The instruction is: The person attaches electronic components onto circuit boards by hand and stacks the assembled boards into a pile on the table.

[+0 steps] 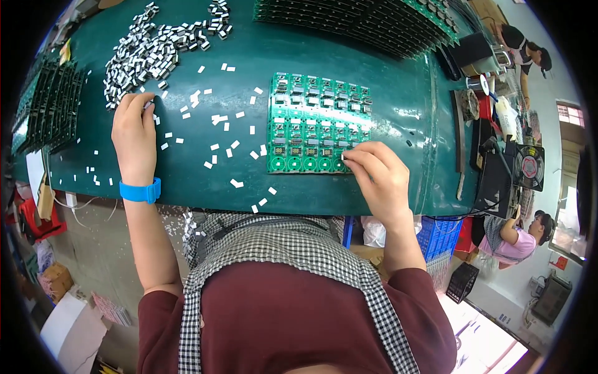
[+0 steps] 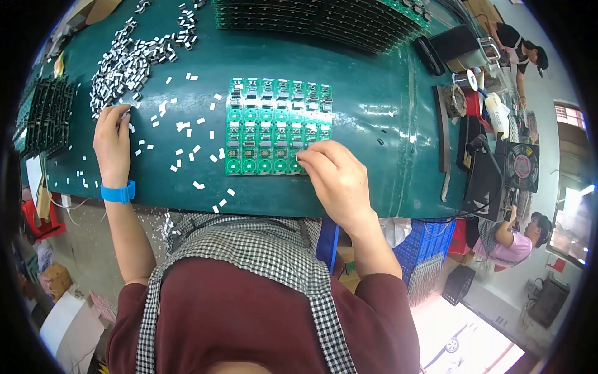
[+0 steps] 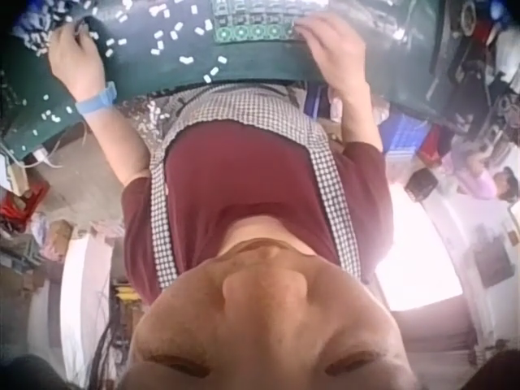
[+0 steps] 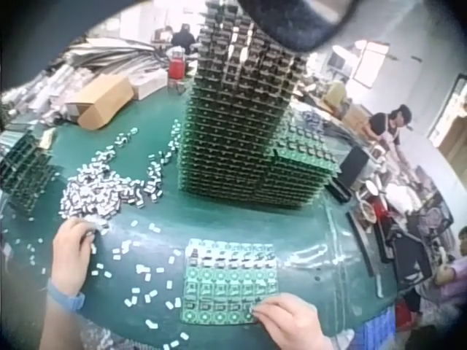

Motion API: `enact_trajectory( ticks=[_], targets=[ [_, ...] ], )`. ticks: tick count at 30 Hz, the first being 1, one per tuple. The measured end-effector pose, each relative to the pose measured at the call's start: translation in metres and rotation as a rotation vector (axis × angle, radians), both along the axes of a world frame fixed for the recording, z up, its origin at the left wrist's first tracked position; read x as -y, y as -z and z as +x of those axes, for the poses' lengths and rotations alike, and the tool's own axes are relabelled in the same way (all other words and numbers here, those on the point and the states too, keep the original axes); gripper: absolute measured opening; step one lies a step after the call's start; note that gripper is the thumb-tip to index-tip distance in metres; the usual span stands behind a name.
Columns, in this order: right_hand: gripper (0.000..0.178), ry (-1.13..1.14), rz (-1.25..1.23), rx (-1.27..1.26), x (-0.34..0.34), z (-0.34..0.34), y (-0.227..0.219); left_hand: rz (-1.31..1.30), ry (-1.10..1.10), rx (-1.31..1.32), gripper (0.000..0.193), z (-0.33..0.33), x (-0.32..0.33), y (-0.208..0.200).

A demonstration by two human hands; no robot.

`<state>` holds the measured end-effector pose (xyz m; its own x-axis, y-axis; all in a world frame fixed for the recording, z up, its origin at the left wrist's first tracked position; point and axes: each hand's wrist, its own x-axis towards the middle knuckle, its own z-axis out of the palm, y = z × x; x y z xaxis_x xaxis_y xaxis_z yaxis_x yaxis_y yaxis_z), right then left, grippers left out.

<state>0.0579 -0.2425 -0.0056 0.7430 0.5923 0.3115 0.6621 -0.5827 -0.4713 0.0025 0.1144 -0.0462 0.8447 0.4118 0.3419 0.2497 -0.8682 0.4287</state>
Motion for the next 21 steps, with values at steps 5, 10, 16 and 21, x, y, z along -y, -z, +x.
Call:
enact_trajectory(
  ticks=[5,10,16,21],
  targets=[
    [0.017,-0.027,-0.054,0.074,-0.0014,0.0054,-0.0005,-0.089,-0.001,0.063,0.014,-0.0009,0.0037,-0.0018],
    [0.016,-0.046,-0.063,0.070,-0.0027,0.0073,-0.0010,-0.135,0.035,0.163,0.013,-0.0016,-0.0013,0.0020],
    [0.017,-0.066,-0.069,0.048,-0.0044,0.0081,-0.0036,-0.151,0.028,0.172,0.013,-0.0026,-0.0030,0.0030],
    [0.017,-0.075,-0.081,0.043,-0.0043,0.0083,-0.0036,-0.159,0.026,0.154,0.013,-0.0025,-0.0020,0.0016]
  ],
)
